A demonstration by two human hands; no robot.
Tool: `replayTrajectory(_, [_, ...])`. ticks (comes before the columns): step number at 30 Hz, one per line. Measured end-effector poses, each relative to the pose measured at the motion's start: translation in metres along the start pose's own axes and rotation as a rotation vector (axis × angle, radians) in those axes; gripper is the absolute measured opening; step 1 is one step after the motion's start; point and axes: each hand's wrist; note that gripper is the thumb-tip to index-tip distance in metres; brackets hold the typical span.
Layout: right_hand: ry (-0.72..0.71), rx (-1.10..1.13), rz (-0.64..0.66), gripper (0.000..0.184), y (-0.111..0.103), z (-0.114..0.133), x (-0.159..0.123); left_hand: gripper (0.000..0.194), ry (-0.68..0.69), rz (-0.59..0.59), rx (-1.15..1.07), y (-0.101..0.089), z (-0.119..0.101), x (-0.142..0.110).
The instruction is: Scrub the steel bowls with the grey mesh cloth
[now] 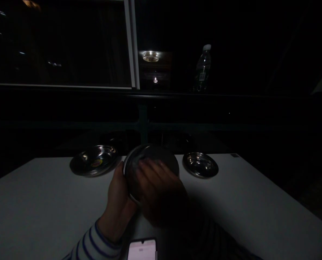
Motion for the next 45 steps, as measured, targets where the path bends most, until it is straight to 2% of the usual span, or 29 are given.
replayTrajectory(2, [-0.062, 0.04, 0.057, 0.047, -0.003, 0.001, 0.004, 0.029, -0.052, -0.048, 0.015, 0.0, 0.003, -0.002])
replayTrajectory(5, [-0.008, 0.064, 0.117, 0.046, -0.009, -0.008, 0.008, 0.025, -0.011, -0.048, 0.052, 0.0, 0.006, -0.001])
replayTrajectory(8, [0.148, 0.075, 0.124, 0.047, -0.016, -0.03, 0.007, 0.021, 0.021, 0.028, 0.129, -0.001, 0.006, 0.002])
replayTrajectory(12, [0.396, 0.17, 0.053, 0.047, -0.018, -0.058, -0.001, 0.019, 0.022, 0.076, 0.189, -0.003, 0.004, 0.003])
replayTrajectory(14, [0.518, 0.204, 0.025, 0.046, -0.016, -0.063, -0.003, 0.018, 0.018, 0.081, 0.198, -0.004, 0.006, 0.003])
replayTrajectory(15, [0.534, 0.2, 0.014, 0.046, -0.015, -0.063, -0.003, 0.018, 0.011, 0.072, 0.191, -0.005, 0.007, 0.003])
replayTrajectory(17, [0.44, 0.165, 0.02, 0.046, -0.011, -0.054, -0.002, 0.022, -0.023, 0.041, 0.172, -0.005, 0.011, 0.003])
replayTrajectory(20, [0.193, 0.115, 0.06, 0.046, -0.005, -0.03, 0.002, 0.029, -0.062, -0.013, 0.133, -0.005, 0.013, 0.003])
replayTrajectory(24, [0.025, 0.098, 0.121, 0.047, 0.004, -0.003, 0.003, 0.03, -0.031, -0.053, 0.022, -0.003, 0.008, 0.003])
replayTrajectory(27, [-0.058, 0.071, 0.102, 0.046, 0.007, -0.003, -0.001, 0.028, -0.054, -0.017, 0.018, -0.003, 0.0, 0.005])
replayTrajectory(30, [-0.062, 0.029, 0.036, 0.043, 0.004, -0.018, -0.007, 0.022, -0.004, 0.028, 0.07, -0.006, -0.005, 0.011])
replayTrajectory(33, [0.008, 0.013, -0.031, 0.039, -0.001, -0.039, -0.012, 0.016, 0.056, 0.065, 0.11, -0.008, -0.009, 0.016])
replayTrajectory(35, [0.105, 0.001, -0.068, 0.038, -0.004, -0.053, -0.015, 0.014, 0.061, 0.086, 0.12, -0.01, -0.011, 0.018])
replayTrajectory(39, [0.482, -0.036, -0.181, 0.034, -0.016, -0.071, -0.018, 0.015, 0.042, 0.143, 0.11, -0.01, -0.011, 0.013])
replayTrajectory(41, [0.613, -0.034, -0.244, 0.033, -0.026, -0.076, -0.016, 0.016, 0.037, 0.158, 0.09, -0.007, -0.011, 0.008])
replayTrajectory(45, [0.683, -0.023, -0.311, 0.033, -0.044, -0.078, -0.012, 0.02, 0.02, 0.176, 0.056, -0.002, -0.012, 0.0])
Point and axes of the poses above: each hand's wrist, its own x-axis towards the middle knuckle, its own y-axis out of the palm, z = x × y, and after that the axes turned 3 degrees about -z, right-handed
